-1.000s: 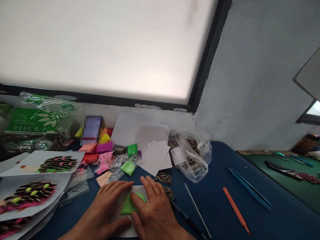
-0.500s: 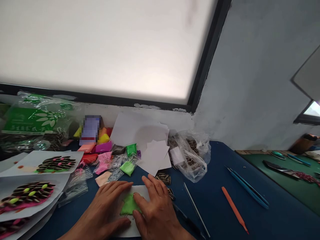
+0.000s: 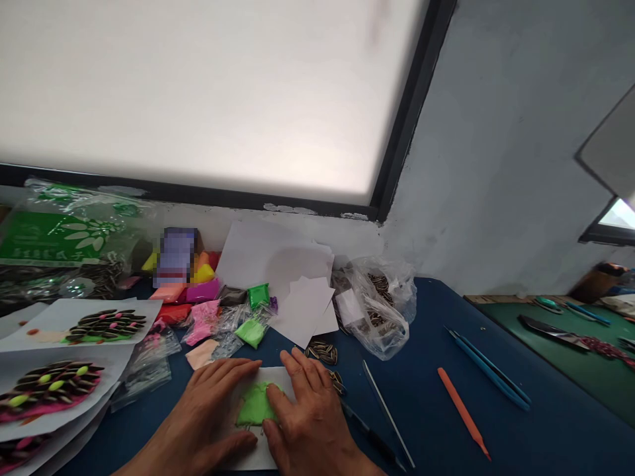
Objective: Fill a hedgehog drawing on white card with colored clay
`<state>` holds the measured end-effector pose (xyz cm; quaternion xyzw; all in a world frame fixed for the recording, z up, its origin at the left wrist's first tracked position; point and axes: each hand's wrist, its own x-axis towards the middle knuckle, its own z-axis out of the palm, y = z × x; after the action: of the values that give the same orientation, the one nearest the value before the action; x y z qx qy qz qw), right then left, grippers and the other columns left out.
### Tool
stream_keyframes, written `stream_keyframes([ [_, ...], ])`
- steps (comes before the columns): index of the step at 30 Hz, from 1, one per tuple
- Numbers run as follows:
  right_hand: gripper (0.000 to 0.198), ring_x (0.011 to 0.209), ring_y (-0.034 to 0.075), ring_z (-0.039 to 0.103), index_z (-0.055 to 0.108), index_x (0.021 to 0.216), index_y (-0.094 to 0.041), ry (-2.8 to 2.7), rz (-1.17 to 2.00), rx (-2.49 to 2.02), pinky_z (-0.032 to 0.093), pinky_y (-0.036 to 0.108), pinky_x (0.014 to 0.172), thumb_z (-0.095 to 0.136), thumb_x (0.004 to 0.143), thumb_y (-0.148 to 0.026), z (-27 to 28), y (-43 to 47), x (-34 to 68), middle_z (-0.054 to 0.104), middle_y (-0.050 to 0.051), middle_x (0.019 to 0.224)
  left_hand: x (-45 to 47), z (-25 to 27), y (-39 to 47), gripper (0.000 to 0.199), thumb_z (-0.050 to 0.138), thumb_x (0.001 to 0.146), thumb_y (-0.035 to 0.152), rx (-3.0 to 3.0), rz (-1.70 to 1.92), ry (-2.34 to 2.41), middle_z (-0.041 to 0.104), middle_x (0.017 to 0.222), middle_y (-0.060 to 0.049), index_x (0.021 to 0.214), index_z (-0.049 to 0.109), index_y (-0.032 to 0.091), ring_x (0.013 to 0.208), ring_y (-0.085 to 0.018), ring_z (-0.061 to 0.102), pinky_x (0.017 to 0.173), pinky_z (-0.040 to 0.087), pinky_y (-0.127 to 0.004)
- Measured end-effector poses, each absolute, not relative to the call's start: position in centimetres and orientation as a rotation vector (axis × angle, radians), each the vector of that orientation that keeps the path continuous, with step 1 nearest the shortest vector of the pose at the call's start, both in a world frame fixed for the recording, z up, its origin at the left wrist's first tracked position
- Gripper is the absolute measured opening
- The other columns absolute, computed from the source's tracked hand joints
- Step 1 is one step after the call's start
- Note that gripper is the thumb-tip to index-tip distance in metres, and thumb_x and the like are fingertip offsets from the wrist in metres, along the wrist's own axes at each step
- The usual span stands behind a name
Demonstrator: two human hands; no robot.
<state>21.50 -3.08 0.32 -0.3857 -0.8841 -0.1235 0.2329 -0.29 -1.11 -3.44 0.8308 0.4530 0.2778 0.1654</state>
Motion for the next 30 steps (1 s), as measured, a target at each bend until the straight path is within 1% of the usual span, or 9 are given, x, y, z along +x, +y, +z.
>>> stream_keyframes([
  [3, 0.026, 0.125, 0.033, 0.053, 0.066, 0.108, -0.020, -2.438, -0.334, -1.072, 0.051, 0.049, 0.092, 0.050, 0.096, -0.036, 0.4, -3.1, 21.5, 0.058, 0.019, 0.133, -0.2, -3.4, -1.2, 0.065, 0.072, 0.068, 0.031, 2.363, 0.786, 1.292, 0.062, 0.129, -0.008, 0.131, 0.053, 0.028, 0.119, -0.034, 0.053, 0.101, 0.039, -0.055],
  [8, 0.023, 0.123, 0.031, 0.055, 0.066, 0.108, -0.018, -2.361, -0.350, -1.023, 0.051, 0.046, 0.092, 0.049, 0.096, -0.029, 0.8, -3.3, 21.4, 0.061, 0.018, 0.129, -0.2, -3.2, -1.1, 0.067, 0.072, 0.068, 0.030, 2.347, 0.767, 1.300, 0.061, 0.130, -0.008, 0.132, 0.052, 0.028, 0.120, -0.034, 0.053, 0.101, 0.038, -0.054],
  [13, 0.020, 0.120, 0.029, 0.056, 0.067, 0.094, -0.019, -2.312, -0.319, -1.003, 0.049, 0.045, 0.094, 0.048, 0.095, -0.023, 0.9, -3.5, 21.6, 0.064, 0.015, 0.124, -0.3, -3.2, -1.1, 0.067, 0.072, 0.067, 0.029, 2.348, 0.757, 1.307, 0.061, 0.130, -0.008, 0.131, 0.053, 0.028, 0.120, -0.034, 0.053, 0.102, 0.037, -0.054],
  [18, 0.022, 0.117, 0.030, 0.058, 0.067, 0.104, -0.018, -2.338, -0.388, -0.973, 0.050, 0.045, 0.090, 0.048, 0.096, -0.025, 0.3, -3.6, 21.7, 0.064, 0.016, 0.124, -0.2, -2.9, -1.3, 0.064, 0.070, 0.067, 0.028, 2.340, 0.764, 1.329, 0.062, 0.130, -0.008, 0.130, 0.055, 0.027, 0.121, -0.034, 0.053, 0.102, 0.038, -0.053],
  [24, 0.023, 0.119, 0.030, 0.056, 0.066, 0.105, -0.018, -2.396, -0.408, -1.023, 0.049, 0.044, 0.092, 0.050, 0.096, -0.032, 0.0, -3.8, 21.8, 0.062, 0.016, 0.128, 0.0, -2.3, -1.6, 0.063, 0.069, 0.067, 0.027, 2.335, 0.769, 1.330, 0.063, 0.129, -0.009, 0.129, 0.056, 0.026, 0.120, -0.033, 0.053, 0.102, 0.038, -0.053],
  [30, 0.023, 0.117, 0.028, 0.058, 0.066, 0.107, -0.019, -2.357, -0.403, -1.021, 0.050, 0.042, 0.092, 0.048, 0.097, -0.030, 0.0, -3.8, 22.0, 0.063, 0.015, 0.126, 0.4, -1.8, -1.8, 0.061, 0.070, 0.066, 0.026, 2.322, 0.798, 1.358, 0.064, 0.127, -0.008, 0.126, 0.057, 0.027, 0.119, -0.033, 0.054, 0.101, 0.039, -0.052],
])
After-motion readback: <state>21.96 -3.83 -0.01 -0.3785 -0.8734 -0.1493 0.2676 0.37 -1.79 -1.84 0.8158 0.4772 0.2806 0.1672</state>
